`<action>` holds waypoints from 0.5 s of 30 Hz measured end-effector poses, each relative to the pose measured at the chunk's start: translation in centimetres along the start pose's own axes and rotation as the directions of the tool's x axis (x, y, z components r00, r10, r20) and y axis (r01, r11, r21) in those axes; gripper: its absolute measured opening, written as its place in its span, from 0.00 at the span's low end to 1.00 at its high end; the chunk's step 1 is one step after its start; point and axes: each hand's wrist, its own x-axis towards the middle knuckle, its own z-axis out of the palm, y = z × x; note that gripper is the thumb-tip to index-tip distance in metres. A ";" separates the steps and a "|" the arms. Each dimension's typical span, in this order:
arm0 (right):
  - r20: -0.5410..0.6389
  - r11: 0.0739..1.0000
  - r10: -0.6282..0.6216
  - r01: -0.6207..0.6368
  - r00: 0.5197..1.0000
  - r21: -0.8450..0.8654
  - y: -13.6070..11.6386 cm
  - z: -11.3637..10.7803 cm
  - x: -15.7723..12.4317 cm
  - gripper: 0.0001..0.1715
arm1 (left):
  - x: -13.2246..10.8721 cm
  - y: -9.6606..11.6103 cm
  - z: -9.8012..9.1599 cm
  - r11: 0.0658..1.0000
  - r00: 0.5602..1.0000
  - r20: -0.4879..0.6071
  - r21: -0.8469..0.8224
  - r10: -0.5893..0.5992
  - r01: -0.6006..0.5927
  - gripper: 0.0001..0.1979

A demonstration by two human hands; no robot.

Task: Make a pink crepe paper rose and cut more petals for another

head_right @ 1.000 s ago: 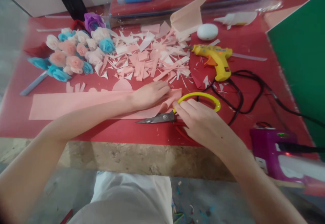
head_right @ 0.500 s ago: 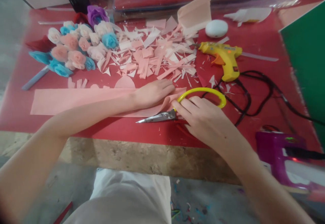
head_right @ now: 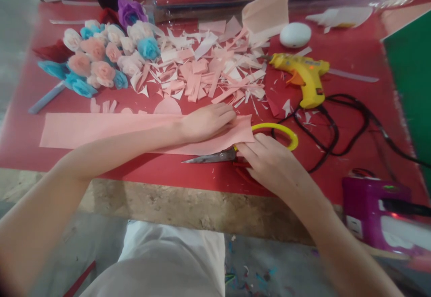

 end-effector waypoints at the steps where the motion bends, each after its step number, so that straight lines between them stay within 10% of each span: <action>1: 0.000 1.000 -0.007 0.007 1.000 -0.006 0.0 0.0 -0.1 0.11 | 0.0 0.1 -0.1 1.000 1.000 0.003 0.004 -0.004 0.004 0.14; 15: -0.008 0.989 -0.056 0.054 0.998 -0.136 -0.8 -0.9 -0.4 0.15 | -0.1 0.2 -0.2 0.999 1.000 0.004 0.036 -0.014 0.013 0.15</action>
